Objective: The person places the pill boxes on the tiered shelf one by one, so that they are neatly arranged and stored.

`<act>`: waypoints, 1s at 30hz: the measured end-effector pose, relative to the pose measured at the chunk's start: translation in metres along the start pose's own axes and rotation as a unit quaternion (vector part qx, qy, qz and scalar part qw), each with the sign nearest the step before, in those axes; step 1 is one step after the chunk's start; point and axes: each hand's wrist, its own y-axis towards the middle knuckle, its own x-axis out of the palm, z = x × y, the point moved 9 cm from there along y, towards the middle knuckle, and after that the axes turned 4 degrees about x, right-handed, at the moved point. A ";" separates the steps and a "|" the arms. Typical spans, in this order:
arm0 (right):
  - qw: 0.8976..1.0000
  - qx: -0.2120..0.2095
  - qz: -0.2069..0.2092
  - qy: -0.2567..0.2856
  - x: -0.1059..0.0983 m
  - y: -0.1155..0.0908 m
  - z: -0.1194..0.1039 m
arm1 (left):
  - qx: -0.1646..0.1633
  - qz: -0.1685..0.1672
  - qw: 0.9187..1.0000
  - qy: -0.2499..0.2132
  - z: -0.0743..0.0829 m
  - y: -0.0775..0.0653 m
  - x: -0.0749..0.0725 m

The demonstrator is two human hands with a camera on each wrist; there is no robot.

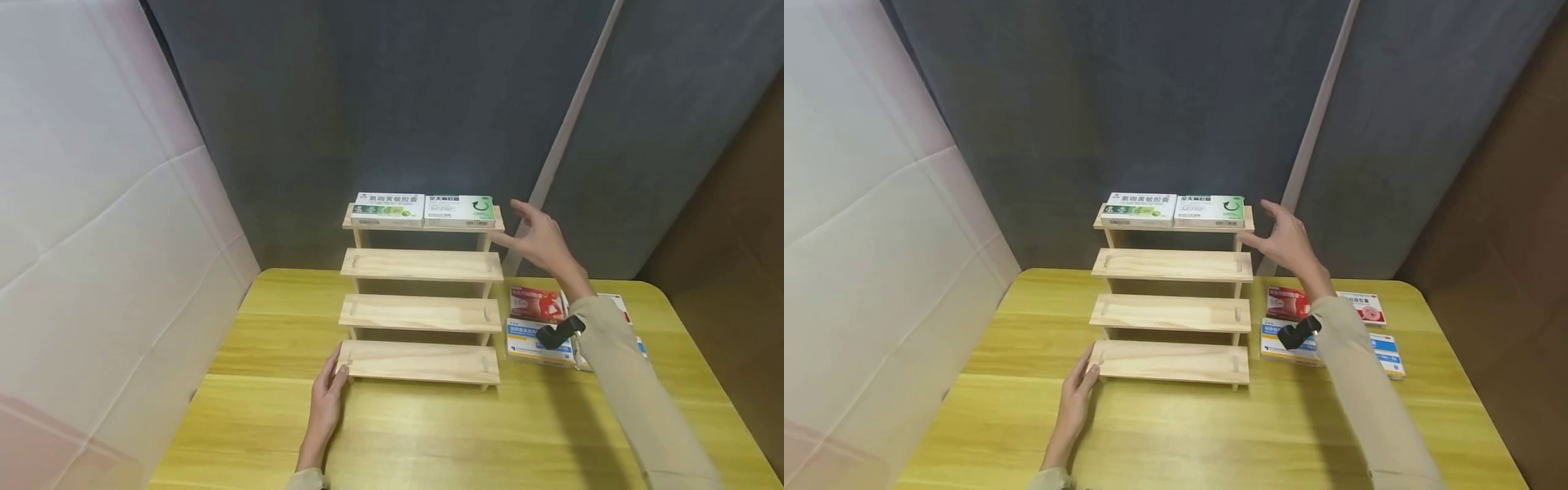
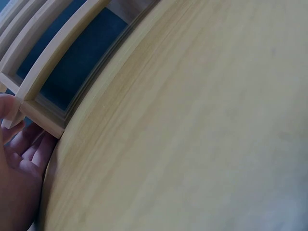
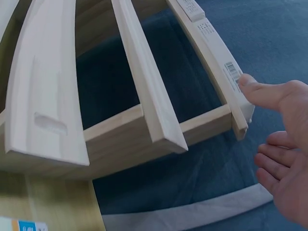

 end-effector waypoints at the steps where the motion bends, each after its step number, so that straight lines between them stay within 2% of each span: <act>1: 1.000 0.001 0.000 -0.001 -0.001 -0.002 0.001 | 0.000 0.000 1.000 0.003 0.001 0.000 0.000; 7: 1.000 0.006 -0.002 -0.009 -0.006 -0.014 0.013 | 0.002 -0.002 1.000 0.005 0.003 0.001 -0.001; 16: 0.998 0.053 -0.016 -0.029 -0.004 -0.039 0.050 | 0.008 -0.007 1.000 0.001 0.004 0.004 -0.001; 23: 0.996 0.081 -0.035 -0.027 0.003 -0.053 0.076 | 0.006 -0.009 1.000 -0.001 0.001 0.001 0.000; 30: 0.994 0.098 -0.051 -0.024 0.014 -0.066 0.092 | -0.001 -0.013 1.000 0.004 0.000 0.000 0.002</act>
